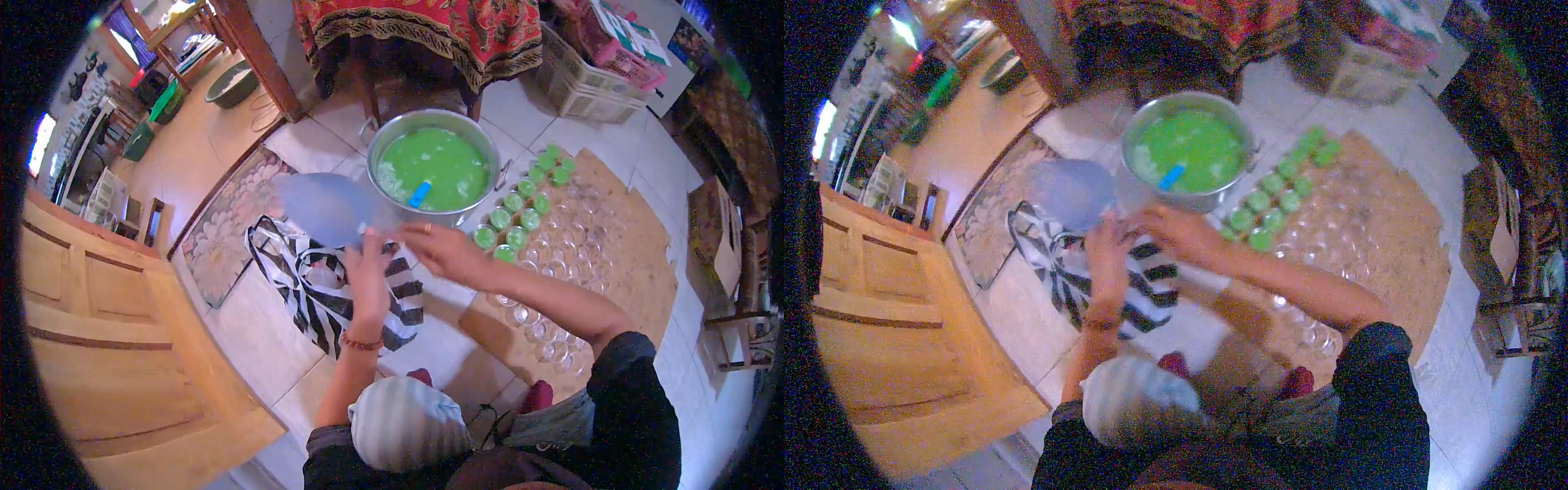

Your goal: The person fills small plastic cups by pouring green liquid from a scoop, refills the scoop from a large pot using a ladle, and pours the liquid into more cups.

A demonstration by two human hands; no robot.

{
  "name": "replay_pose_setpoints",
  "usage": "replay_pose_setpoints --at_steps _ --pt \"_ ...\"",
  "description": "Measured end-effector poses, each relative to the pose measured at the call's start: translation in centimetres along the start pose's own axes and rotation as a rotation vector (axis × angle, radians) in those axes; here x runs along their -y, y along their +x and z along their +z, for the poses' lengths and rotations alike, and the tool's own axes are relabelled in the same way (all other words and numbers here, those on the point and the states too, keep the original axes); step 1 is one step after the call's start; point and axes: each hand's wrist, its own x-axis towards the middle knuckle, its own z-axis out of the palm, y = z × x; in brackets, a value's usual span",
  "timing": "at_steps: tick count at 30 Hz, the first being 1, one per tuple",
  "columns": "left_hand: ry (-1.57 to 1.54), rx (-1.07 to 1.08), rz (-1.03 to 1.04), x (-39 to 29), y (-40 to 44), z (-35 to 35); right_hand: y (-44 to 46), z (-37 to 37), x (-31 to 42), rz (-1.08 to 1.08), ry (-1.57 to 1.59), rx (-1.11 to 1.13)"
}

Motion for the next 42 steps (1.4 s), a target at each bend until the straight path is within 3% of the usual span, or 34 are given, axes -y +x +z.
replay_pose_setpoints --at_steps 3,6,9,12,15,19,27,30,34,42 --pt "-0.075 -0.071 -0.017 -1.7 0.6 -1.0 3.0 -0.8 -5.2 0.254 -0.375 0.117" --pt "-0.036 -0.004 -0.006 -0.6 0.6 -2.1 4.2 1.0 -12.5 0.171 -0.471 0.243" --pt "-0.085 0.021 -0.013 -1.1 0.2 -2.0 5.7 1.9 -14.2 0.194 -0.466 0.406" --pt "-0.12 0.047 0.032 -1.8 -0.4 -2.3 5.7 1.8 -15.5 0.133 -0.47 0.303" --pt "-0.12 0.035 0.039 -1.5 -0.1 -2.9 5.4 0.7 -16.4 0.276 -0.408 0.03" --pt "-0.032 0.016 -0.004 -1.9 0.2 -2.8 4.4 -1.5 -15.5 0.223 -0.339 -0.113" --pt "-0.169 0.135 -0.019 -1.9 -0.3 -2.7 2.8 -4.2 -11.9 0.076 -0.203 -0.434" --pt "-0.141 0.173 -0.024 -1.8 -0.4 -2.8 2.9 -5.7 -11.7 0.253 -0.093 -0.441" --pt "0.026 0.251 0.068 -1.7 -0.7 -2.9 3.0 -6.3 -11.7 0.222 -0.084 -0.55" --pt "-0.023 0.268 0.035 -0.6 -0.6 -3.3 5.2 -5.6 -12.3 0.202 -0.249 -0.689"
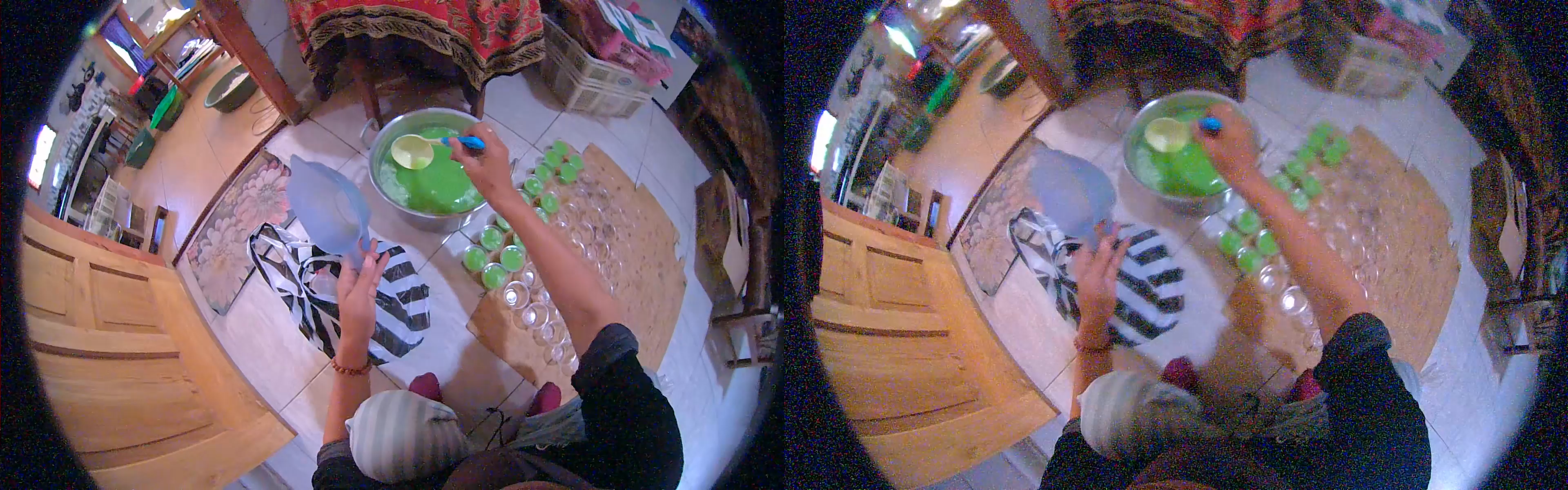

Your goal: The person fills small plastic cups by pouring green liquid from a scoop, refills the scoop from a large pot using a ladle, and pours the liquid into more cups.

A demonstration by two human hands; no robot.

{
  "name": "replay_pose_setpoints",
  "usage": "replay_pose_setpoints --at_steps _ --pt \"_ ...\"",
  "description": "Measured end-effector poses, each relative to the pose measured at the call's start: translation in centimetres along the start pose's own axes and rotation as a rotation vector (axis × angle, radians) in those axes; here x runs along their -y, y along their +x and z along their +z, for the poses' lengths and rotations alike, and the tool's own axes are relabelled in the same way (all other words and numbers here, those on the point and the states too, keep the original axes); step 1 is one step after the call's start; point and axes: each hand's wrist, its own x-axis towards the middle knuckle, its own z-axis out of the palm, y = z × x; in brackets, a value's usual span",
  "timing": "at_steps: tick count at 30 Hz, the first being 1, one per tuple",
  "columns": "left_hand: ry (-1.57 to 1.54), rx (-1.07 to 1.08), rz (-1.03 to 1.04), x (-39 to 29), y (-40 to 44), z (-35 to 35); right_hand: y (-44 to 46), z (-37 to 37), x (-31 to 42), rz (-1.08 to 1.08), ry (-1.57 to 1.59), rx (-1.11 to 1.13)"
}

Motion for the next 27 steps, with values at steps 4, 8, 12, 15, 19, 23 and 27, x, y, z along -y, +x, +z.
replay_pose_setpoints --at_steps 4,8,12,15,19,23,27 --pt "-0.188 -0.062 -0.093 -1.2 0.0 1.1 -0.8 2.1 0.4 0.136 0.107 0.037" --pt "-0.136 -0.056 -0.092 -1.0 -0.2 0.4 -1.7 0.8 1.7 0.381 0.333 0.172" --pt "-0.151 -0.082 -0.085 -1.1 -0.4 0.6 -1.3 -2.4 1.5 0.455 0.384 0.254" --pt "-0.178 -0.03 -0.056 -0.1 -0.1 -0.2 -0.2 -5.1 2.1 0.436 0.37 0.365" --pt "-0.171 -0.009 -0.056 -0.3 0.3 0.2 0.9 -7.0 2.6 -0.013 0.121 0.321" --pt "-0.058 -0.012 -0.096 -2.0 0.2 1.5 1.8 -8.6 3.5 -0.262 0.015 0.279" --pt "0.071 0.026 -0.098 -2.3 0.6 1.8 1.4 -9.0 1.8 -0.294 -0.013 0.332"
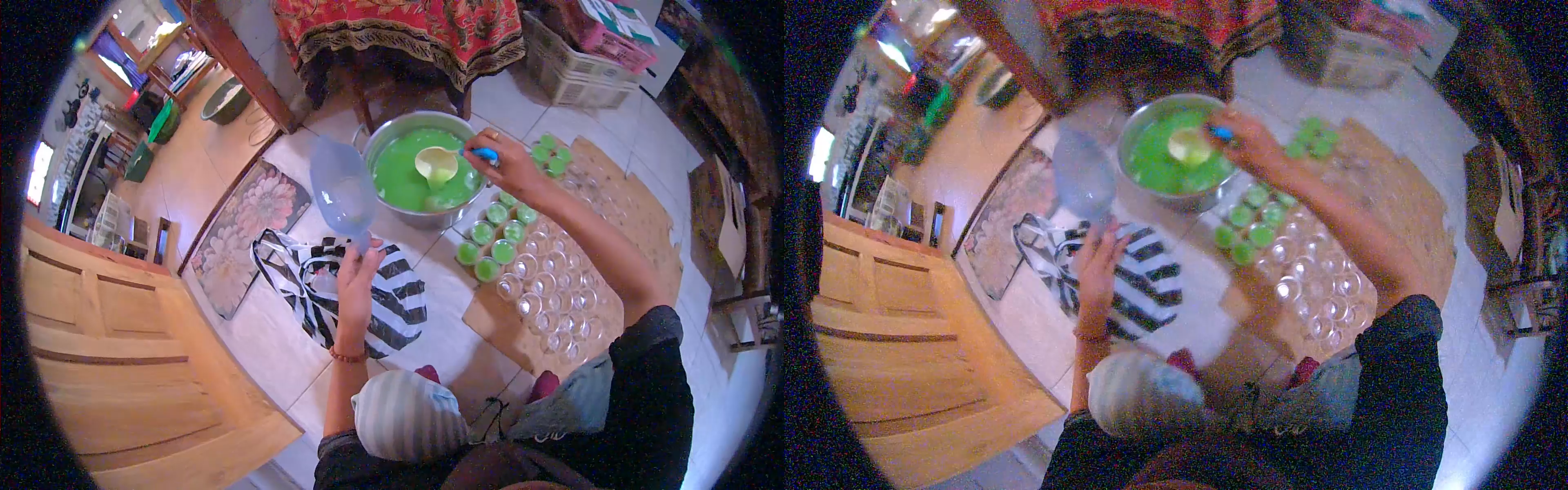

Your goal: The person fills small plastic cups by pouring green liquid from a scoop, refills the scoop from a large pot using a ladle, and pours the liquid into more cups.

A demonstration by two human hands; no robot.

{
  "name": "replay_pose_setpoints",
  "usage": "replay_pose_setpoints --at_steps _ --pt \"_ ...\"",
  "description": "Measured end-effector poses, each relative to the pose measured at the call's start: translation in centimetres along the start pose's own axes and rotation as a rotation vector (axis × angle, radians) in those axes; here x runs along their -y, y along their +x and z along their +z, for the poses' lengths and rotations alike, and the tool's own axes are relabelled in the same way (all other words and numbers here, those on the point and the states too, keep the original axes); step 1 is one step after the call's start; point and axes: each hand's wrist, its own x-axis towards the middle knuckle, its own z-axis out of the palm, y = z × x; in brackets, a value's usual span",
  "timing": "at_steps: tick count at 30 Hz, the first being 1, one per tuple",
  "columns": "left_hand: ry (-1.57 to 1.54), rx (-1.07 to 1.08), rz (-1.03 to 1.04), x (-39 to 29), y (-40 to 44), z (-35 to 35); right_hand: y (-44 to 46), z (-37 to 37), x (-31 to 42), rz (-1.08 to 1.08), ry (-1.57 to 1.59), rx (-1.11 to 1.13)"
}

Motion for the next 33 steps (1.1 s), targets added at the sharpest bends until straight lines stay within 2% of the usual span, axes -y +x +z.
replay_pose_setpoints --at_steps 3,6,9,12,15,18,22,25,31,33 --pt "0.011 -0.027 -0.027 0.0 0.3 0.6 -1.4 -0.3 -0.1 0.057 -0.053 0.119" --pt "0.008 -0.039 -0.028 -0.3 0.6 1.7 -2.1 -1.1 -0.1 0.072 -0.001 0.087" --pt "0.068 -0.023 -0.057 -0.7 1.0 2.6 -2.8 -1.3 -0.6 0.365 0.079 0.117" --pt "0.089 -0.016 -0.093 -0.2 1.5 3.0 -3.2 -0.8 -1.2 0.694 0.342 0.039" --pt "0.095 -0.009 -0.101 0.5 2.2 3.2 -5.3 1.4 -5.5 0.884 0.561 -0.152" --pt "0.179 -0.024 -0.088 -0.1 2.4 3.3 -5.0 0.4 -5.7 0.988 0.715 -0.223" --pt "0.465 -0.009 0.062 0.4 3.8 2.3 -3.1 -1.3 -5.4 0.907 0.645 -0.234" --pt "0.539 -0.031 0.165 1.8 5.5 1.2 -1.0 -2.8 -5.3 0.855 0.594 -0.253" --pt "0.91 -0.113 0.239 1.3 7.6 1.5 3.6 -6.8 -4.8 0.73 0.541 -0.273" --pt "0.894 -0.064 0.32 3.5 9.9 0.6 5.6 -7.8 -4.9 0.741 0.492 -0.254"
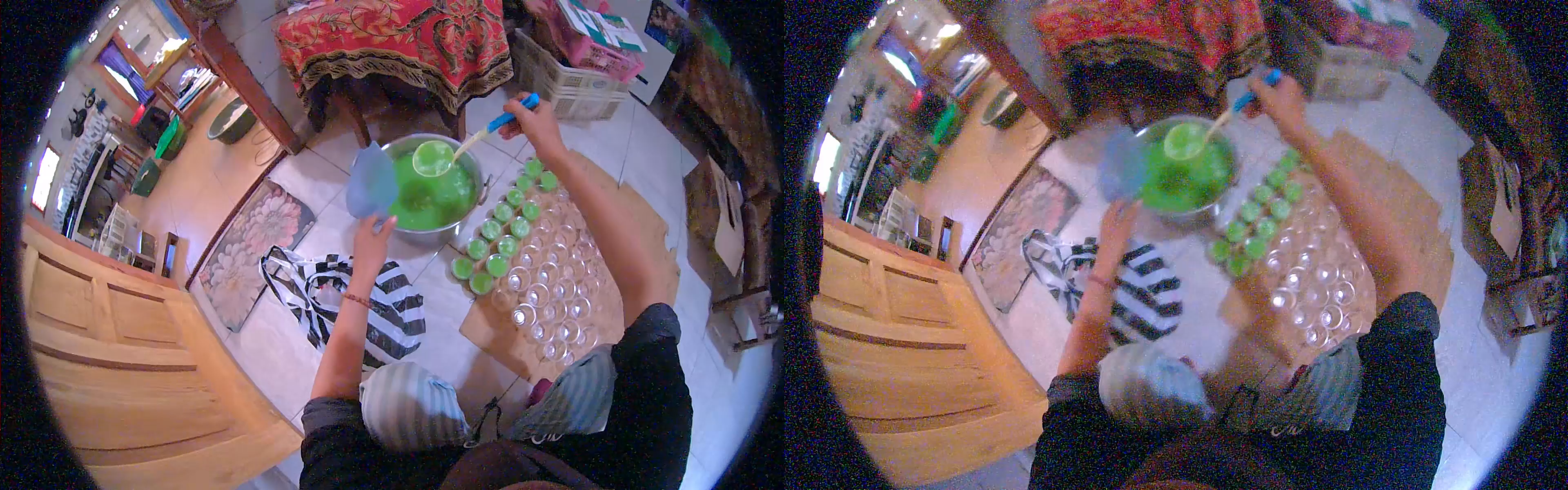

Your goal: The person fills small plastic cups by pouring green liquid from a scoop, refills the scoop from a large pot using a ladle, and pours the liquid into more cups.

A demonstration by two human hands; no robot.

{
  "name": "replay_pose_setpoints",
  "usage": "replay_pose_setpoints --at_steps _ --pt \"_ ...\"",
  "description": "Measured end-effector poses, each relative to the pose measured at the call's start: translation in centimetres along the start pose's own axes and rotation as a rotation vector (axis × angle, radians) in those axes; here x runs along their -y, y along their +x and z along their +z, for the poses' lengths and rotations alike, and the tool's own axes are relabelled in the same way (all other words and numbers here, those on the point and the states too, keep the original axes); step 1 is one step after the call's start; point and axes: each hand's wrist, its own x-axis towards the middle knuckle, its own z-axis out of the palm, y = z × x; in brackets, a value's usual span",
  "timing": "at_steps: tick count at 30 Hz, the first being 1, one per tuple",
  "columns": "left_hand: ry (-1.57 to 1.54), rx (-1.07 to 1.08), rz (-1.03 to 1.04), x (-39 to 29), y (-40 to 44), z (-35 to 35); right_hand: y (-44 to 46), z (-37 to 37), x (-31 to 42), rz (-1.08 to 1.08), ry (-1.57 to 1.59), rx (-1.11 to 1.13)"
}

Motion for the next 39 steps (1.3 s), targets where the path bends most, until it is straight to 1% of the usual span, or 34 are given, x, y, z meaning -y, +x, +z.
replay_pose_setpoints --at_steps 1,2,4,5,7,9,11,12,13,15,16,18,19,22,24,25,27,28,30,33,36,37,39 --pt "-0.011 0.003 0.044 1.3 0.7 0.9 0.4 0.0 1.0 0.003 -0.026 -0.001" --pt "-0.032 0.027 0.057 2.4 1.2 1.7 0.1 0.5 2.5 -0.034 -0.01 -0.013" --pt "-0.072 0.078 0.084 3.8 1.9 2.9 1.1 1.0 3.2 -0.106 -0.064 0.019" --pt "-0.085 0.117 -0.019 1.5 2.2 2.3 1.6 1.2 3.4 -0.142 -0.091 0.035" --pt "-0.112 0.197 -0.224 -2.8 2.4 1.5 2.3 2.6 3.2 -0.216 -0.241 0.004" --pt "-0.141 0.184 -0.239 -2.9 2.4 2.3 2.1 4.4 3.6 -0.296 -0.363 -0.004" --pt "-0.204 0.186 -0.272 -2.9 2.3 2.7 0.1 6.3 4.7 -0.381 -0.455 0.014" --pt "-0.253 0.195 -0.294 -2.9 2.3 2.9 -1.8 7.2 6.6 -0.455 -0.462 0.024" --pt "-0.301 0.204 -0.318 -2.9 2.4 2.9 -2.8 7.8 6.6 -0.606 -0.507 0.047" --pt "-0.29 0.174 -0.294 -0.5 3.2 4.5 -4.3 8.5 6.5 -0.908 -0.594 0.094" --pt "-0.284 0.159 -0.28 0.8 3.5 5.2 -5.6 8.7 6.6 -0.883 -0.584 0.139" --pt "-0.41 0.186 -0.312 2.1 3.6 5.4 -8.0 8.8 6.7 -0.833 -0.564 0.228" --pt "-0.472 0.2 -0.328 1.7 3.6 5.1 -8.4 8.6 6.5 -0.822 -0.595 0.222" --pt "-0.64 0.124 -0.384 -0.1 2.7 4.3 -8.7 6.9 4.7 -0.801 -0.646 0.178" --pt "-0.635 0.124 -0.364 -0.7 2.3 3.6 -8.1 6.0 2.3 -0.808 -0.63 0.107" --pt "-0.631 0.125 -0.353 -0.8 2.2 3.4 -8.2 5.5 0.9 -0.8 -0.638 0.174" --pt "-0.706 0.132 -0.399 -0.7 2.1 3.4 -8.7 4.7 -2.3 -0.778 -0.652 0.301" --pt "-0.743 0.136 -0.421 -0.7 2.1 3.4 -9.0 4.7 -4.2 -0.8 -0.726 0.347" --pt "-0.758 0.137 -0.398 -0.6 1.9 3.3 -9.7 4.8 -7.7 -0.844 -0.874 0.445" --pt "-0.763 0.131 -0.406 -1.0 1.7 3.0 -10.4 4.4 -10.0 -0.619 -0.939 0.538" --pt "-0.75 0.122 -0.413 -2.2 1.4 2.5 -9.3 4.7 -11.3 -0.621 -0.587 0.18" --pt "-0.746 0.118 -0.41 -2.3 1.5 2.4 -8.8 4.4 -11.4 -0.404 -0.482 0.121" --pt "-0.639 0.166 -0.412 -1.5 1.6 2.2 -7.4 3.4 -11.3 0.022 -0.264 0.004"
